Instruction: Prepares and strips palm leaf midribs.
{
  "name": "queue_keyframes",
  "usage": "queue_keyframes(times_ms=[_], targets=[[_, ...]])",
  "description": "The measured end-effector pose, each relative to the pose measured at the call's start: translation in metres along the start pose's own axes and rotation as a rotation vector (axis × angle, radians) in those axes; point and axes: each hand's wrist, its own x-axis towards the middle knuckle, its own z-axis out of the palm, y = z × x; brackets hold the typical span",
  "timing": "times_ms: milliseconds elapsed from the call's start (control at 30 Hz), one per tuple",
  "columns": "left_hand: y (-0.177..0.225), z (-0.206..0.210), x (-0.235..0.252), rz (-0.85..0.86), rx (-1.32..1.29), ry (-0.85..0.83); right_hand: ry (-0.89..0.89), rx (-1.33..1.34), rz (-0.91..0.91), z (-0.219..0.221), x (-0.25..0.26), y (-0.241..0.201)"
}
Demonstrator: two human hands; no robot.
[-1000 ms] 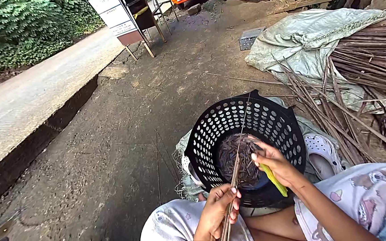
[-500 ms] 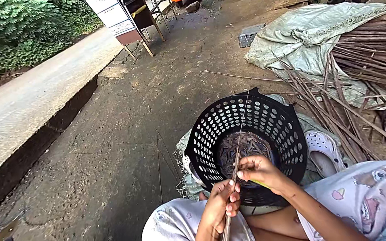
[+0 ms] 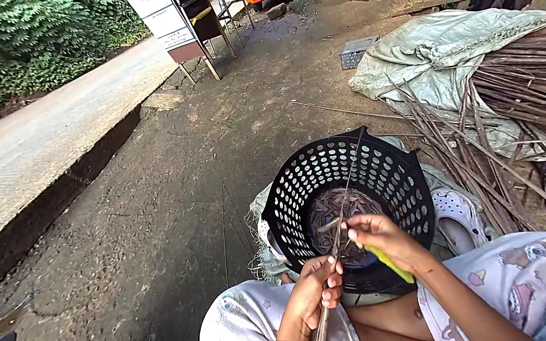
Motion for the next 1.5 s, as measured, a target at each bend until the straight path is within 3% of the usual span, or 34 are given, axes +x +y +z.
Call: queue_keyframes(times_ms=[100,167,467,633,700,800,867,1067,1233,1267,1400,1500], targets=[[-0.001,0.0,0.001,-0.001,-0.025,-0.026,-0.226,-0.006,0.116,0.008,-0.003,0.005],[-0.001,-0.003,-0.001,0.0,-0.045,-0.05,-0.257,0.02,0.135,0.01,0.0,0.002],[-0.001,-0.001,0.003,-0.031,-0.069,0.027,-0.026,0.044,0.117,0.011,0.007,0.008],[-0.004,-0.006,-0.001,-0.056,-0.134,-0.043,0.238,0.029,0.075,-0.006,0.015,0.007],[-0.005,-0.007,-0.001,-0.067,-0.17,-0.055,0.106,0.04,0.06,-0.009,0.007,0.002],[-0.006,-0.005,0.005,-0.08,-0.209,-0.108,-0.259,0.025,0.039,-0.006,-0.003,0.008],[-0.007,-0.006,0.006,-0.084,-0.218,-0.146,-0.301,0.022,0.072,0.0,-0.001,0.01],[-0.006,-0.006,0.005,-0.078,-0.256,-0.128,-0.11,-0.016,0.039,0.0,0.01,0.004],[-0.007,-0.009,-0.001,-0.102,-0.257,-0.128,0.201,-0.037,-0.024,-0.018,0.021,0.0],[-0.007,-0.01,-0.002,-0.104,-0.257,-0.123,0.181,-0.026,-0.018,-0.02,0.019,-0.002],[-0.006,-0.006,0.002,-0.112,-0.256,-0.127,-0.206,-0.056,-0.025,-0.009,0.007,0.005],[-0.007,-0.009,0.001,-0.11,-0.259,-0.147,-0.221,-0.031,-0.007,-0.003,0.011,0.005]])
